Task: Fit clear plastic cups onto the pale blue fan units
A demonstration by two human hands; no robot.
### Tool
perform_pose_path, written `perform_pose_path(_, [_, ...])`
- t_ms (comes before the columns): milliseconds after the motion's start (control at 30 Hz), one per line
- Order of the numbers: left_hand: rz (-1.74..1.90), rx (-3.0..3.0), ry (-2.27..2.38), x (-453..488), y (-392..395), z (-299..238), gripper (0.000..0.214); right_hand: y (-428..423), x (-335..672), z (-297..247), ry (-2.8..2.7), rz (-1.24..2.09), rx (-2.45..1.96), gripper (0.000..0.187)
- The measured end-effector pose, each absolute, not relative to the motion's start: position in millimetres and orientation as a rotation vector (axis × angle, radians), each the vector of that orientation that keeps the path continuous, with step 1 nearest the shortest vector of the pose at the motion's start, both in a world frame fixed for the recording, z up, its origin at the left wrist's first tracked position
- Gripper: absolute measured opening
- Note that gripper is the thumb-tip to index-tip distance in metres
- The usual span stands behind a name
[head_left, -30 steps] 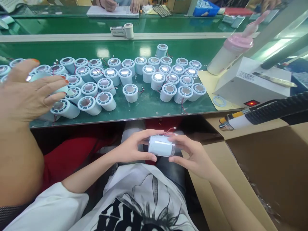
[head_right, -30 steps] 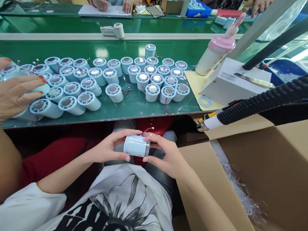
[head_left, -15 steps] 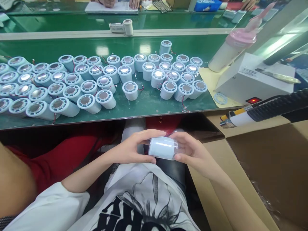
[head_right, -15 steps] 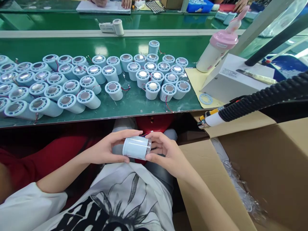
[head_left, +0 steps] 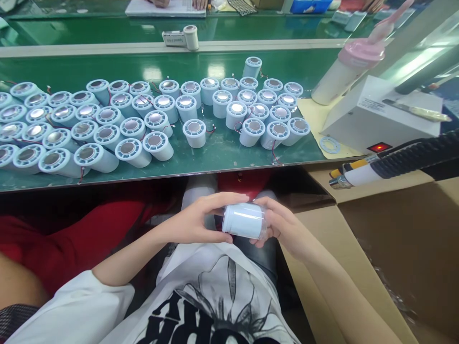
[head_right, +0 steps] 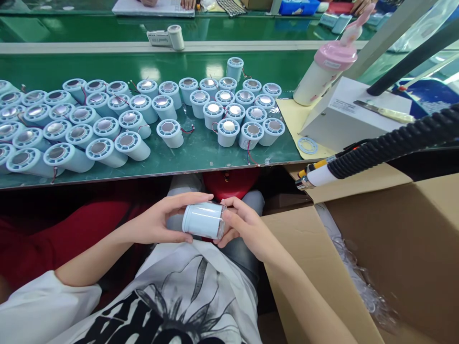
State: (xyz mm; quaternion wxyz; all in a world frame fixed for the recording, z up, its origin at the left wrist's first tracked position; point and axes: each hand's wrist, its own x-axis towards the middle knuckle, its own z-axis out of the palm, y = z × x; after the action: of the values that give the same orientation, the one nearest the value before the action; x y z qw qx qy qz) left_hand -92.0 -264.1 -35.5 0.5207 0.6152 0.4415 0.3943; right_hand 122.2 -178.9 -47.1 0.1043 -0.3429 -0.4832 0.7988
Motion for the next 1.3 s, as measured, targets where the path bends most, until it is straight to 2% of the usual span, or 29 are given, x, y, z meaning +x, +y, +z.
perform_pose_path(500, [0.994,1.542,0.997,-96,-265,-39,0.071,-185,107,-40,-1.200,2.680,-1.103,0.058])
perform_pose_path(700, [0.993,1.551,1.057,-92,-268,-36,0.066,-185,108,-43,-1.227,2.835,-1.057,0.076])
perform_pose_path(767, [0.979,1.450,1.090,-90,-270,-34,0.063,-187,110,-47,-1.367,2.688,-1.101,0.074])
perform_pose_path(800, [0.975,1.397,1.106,-89,-270,-33,0.063,-188,112,-49,-1.465,2.510,-1.132,0.066])
perform_pose_path(900, [0.973,1.254,1.131,-87,-272,-30,0.063,-190,119,-54,-1.820,1.760,-0.972,0.024])
perform_pose_path(967, [0.967,1.194,1.125,-86,-272,-30,0.063,-190,124,-56,-2.057,1.359,-0.642,0.040])
perform_pose_path(1033, [0.945,1.153,1.100,-87,-271,-31,0.063,-189,127,-57,-2.206,1.185,-0.389,0.052])
perform_pose_path(1100, [0.926,1.175,1.072,-89,-271,-32,0.065,-189,129,-55,-2.203,1.278,-0.378,0.055])
perform_pose_path(1233, [0.956,1.418,1.055,-94,-269,-32,0.073,-191,129,-49,-1.831,1.873,-0.571,0.053])
perform_pose_path(1300, [0.940,1.396,1.051,-95,-268,-31,0.070,-190,130,-48,-1.717,1.996,-0.592,0.048])
